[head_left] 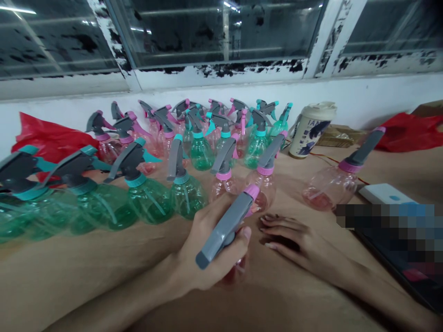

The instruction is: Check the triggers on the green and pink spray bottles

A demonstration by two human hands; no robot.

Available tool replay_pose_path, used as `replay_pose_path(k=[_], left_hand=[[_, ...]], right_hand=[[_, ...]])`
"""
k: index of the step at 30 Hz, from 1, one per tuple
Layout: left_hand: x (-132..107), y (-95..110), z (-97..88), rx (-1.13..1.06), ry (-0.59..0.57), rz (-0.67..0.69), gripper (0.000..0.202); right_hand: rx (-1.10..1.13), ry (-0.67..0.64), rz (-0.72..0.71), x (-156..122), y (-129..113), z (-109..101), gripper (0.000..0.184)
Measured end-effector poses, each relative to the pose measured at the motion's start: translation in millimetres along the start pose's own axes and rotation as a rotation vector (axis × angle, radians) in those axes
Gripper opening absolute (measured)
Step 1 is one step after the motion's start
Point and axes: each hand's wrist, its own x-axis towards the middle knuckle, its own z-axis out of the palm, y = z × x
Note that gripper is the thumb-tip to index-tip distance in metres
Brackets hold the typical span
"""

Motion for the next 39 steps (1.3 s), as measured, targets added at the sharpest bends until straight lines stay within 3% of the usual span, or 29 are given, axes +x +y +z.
replay_pose_path(k=[11,18,27,39], left_hand=[[3.4,0.9,-2.1,-0.049,-0.035,-0.01,0.008],[2.5,-2.4,1.4,0.032,0.064,0.058,0.008],[3.2,-1.3,4.8,0.066,0.085,0.047,0.01],[-0.7,-7.3,7.3,0.133,0.088,0.084,0.015]], right_hand=[[0.017,0.001,0.004,1.2,-2.3,-0.9,0.023],[0.009,-0.004,0.017,0.2,-1.6,-0.7,0.024],[-0.001,-0.013,0.007,-0.1,-1.2,-2.4,0.023],[-0.099,0.104,0.052,-0.9,-0.5,-4.6,0.025]])
